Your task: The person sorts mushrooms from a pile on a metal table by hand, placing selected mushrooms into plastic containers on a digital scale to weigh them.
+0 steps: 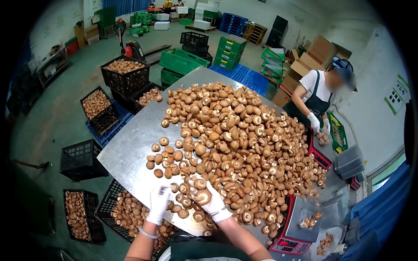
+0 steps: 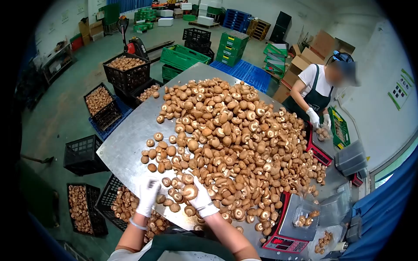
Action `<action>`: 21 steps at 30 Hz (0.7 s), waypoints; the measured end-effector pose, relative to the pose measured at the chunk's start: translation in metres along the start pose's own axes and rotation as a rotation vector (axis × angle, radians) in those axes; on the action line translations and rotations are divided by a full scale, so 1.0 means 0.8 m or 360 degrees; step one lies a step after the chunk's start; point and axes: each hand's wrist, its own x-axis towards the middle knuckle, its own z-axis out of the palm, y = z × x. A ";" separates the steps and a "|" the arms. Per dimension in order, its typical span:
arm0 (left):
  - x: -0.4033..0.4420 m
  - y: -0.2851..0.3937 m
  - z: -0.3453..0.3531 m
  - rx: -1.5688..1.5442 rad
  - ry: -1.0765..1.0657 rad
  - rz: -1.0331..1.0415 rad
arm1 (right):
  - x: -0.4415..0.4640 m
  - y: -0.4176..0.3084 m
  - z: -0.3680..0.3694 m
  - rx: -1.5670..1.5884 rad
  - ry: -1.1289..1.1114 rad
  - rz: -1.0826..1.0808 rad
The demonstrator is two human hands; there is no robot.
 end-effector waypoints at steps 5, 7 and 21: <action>-0.009 -0.070 -0.098 0.0076 0.0399 -0.0143 | -0.004 -0.002 -0.008 -0.0311 -0.0069 -0.0099; -0.023 -0.069 -0.134 0.0348 0.0426 -0.0324 | -0.014 -0.003 -0.003 -0.0347 -0.0110 -0.0108; 0.140 -0.012 -0.012 0.1029 -0.0137 0.0495 | -0.039 -0.018 -0.018 -0.1045 -0.0112 0.0163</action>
